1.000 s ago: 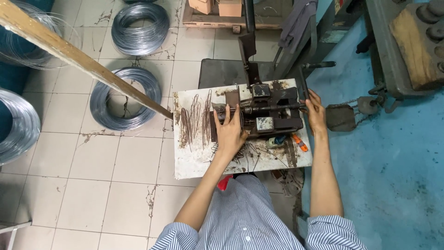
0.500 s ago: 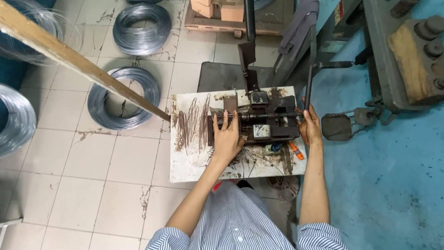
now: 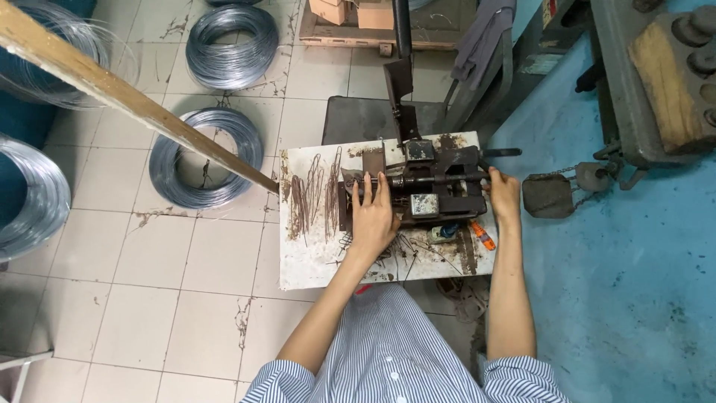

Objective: Feeding metal wires into a manual machine and operating a lever to cut or bend them.

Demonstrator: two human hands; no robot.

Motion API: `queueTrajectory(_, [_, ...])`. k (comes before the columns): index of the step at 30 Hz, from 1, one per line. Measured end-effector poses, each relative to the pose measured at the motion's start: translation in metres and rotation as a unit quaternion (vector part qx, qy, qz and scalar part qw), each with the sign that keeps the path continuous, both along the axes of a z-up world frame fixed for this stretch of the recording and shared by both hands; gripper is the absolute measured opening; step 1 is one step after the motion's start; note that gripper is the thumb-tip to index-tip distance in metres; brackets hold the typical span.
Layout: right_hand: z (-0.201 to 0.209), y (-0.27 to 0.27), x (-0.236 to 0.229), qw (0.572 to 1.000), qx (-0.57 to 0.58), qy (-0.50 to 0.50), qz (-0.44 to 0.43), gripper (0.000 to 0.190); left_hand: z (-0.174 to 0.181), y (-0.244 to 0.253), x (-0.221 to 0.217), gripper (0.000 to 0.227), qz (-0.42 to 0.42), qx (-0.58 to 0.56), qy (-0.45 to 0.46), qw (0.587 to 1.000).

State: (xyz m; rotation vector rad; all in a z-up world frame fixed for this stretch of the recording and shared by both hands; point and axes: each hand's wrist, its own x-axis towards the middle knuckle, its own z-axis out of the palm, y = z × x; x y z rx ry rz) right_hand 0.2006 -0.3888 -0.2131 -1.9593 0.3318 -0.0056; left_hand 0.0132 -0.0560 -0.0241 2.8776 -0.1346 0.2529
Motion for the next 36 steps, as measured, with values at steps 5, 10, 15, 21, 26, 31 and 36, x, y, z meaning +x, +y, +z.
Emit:
queueTrajectory(5, [0.097,0.035,-0.029,0.976,-0.21,0.026,0.051,0.05,0.001,0.001,0.0,0.096,0.0,0.009,-0.006,1.0])
queueTrajectory(10, [0.118,0.047,-0.03,0.916,-0.384,0.092,0.069,0.065,-0.001,-0.003,-0.001,0.1,0.014,0.055,-0.009,0.998])
queueTrajectory(15, [0.126,0.049,-0.033,0.902,-0.415,0.094,0.069,0.06,-0.002,-0.005,-0.001,0.102,0.017,0.073,-0.01,0.997])
queueTrajectory(21, [0.142,0.062,-0.044,0.9,-0.409,0.133,0.066,0.066,0.011,-0.008,-0.001,0.1,0.029,0.056,0.02,0.998])
queueTrajectory(26, [0.148,0.076,-0.052,0.938,-0.336,0.078,0.033,0.054,0.024,0.002,0.01,0.084,0.044,-0.049,0.052,0.996])
queueTrajectory(31, [0.147,0.087,-0.066,0.973,-0.227,0.003,-0.029,0.045,0.031,0.011,0.054,0.052,0.102,-0.086,0.029,0.991])
queueTrajectory(36, [0.135,0.085,-0.062,0.97,-0.234,-0.056,-0.034,0.041,0.036,0.027,0.124,0.07,0.114,-0.202,0.019,0.973])
